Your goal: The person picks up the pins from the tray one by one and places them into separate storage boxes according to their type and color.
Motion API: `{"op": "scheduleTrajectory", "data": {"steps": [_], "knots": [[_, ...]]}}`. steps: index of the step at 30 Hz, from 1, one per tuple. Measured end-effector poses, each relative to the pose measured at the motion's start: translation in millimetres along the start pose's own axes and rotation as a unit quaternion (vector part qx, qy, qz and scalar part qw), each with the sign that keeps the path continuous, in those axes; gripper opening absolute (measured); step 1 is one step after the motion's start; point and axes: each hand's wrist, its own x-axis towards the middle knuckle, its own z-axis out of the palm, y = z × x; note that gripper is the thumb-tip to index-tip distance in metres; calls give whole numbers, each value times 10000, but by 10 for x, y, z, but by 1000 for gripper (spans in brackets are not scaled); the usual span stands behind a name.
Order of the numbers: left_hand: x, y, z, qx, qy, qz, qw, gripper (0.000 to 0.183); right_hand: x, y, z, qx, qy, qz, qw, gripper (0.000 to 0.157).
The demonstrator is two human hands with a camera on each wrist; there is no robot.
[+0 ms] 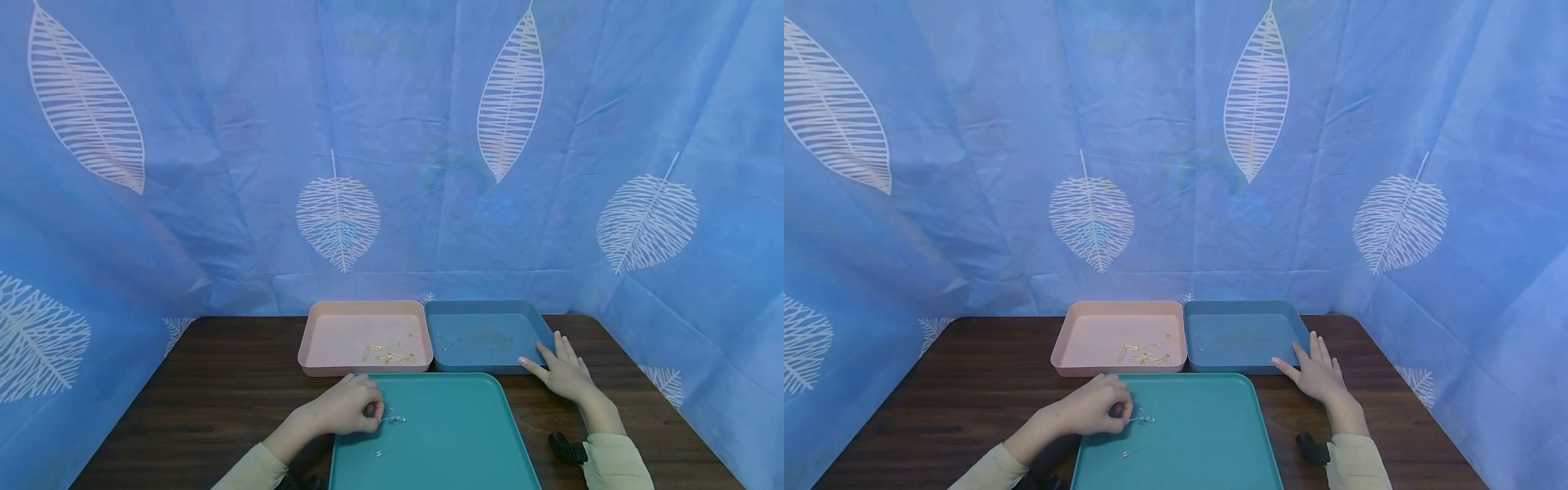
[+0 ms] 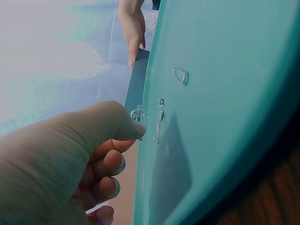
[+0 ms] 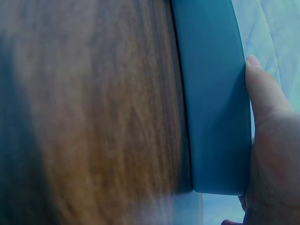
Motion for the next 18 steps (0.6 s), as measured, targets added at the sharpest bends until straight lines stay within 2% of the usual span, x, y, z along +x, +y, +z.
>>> {"op": "scheduleTrajectory", "data": {"steps": [9, 13, 18], "knots": [[68, 30, -16, 83, 217, 141, 9996, 21, -4, 6, 6, 8, -20, 35, 10000, 91], [119, 66, -16, 152, 139, 132, 9997, 21, -6, 3, 4, -8, -11, 26, 10000, 91], [202, 108, 8, 529, -105, 146, 9984, 24, -9, -12, -5, 35, -4, 9, 10000, 91]]}}
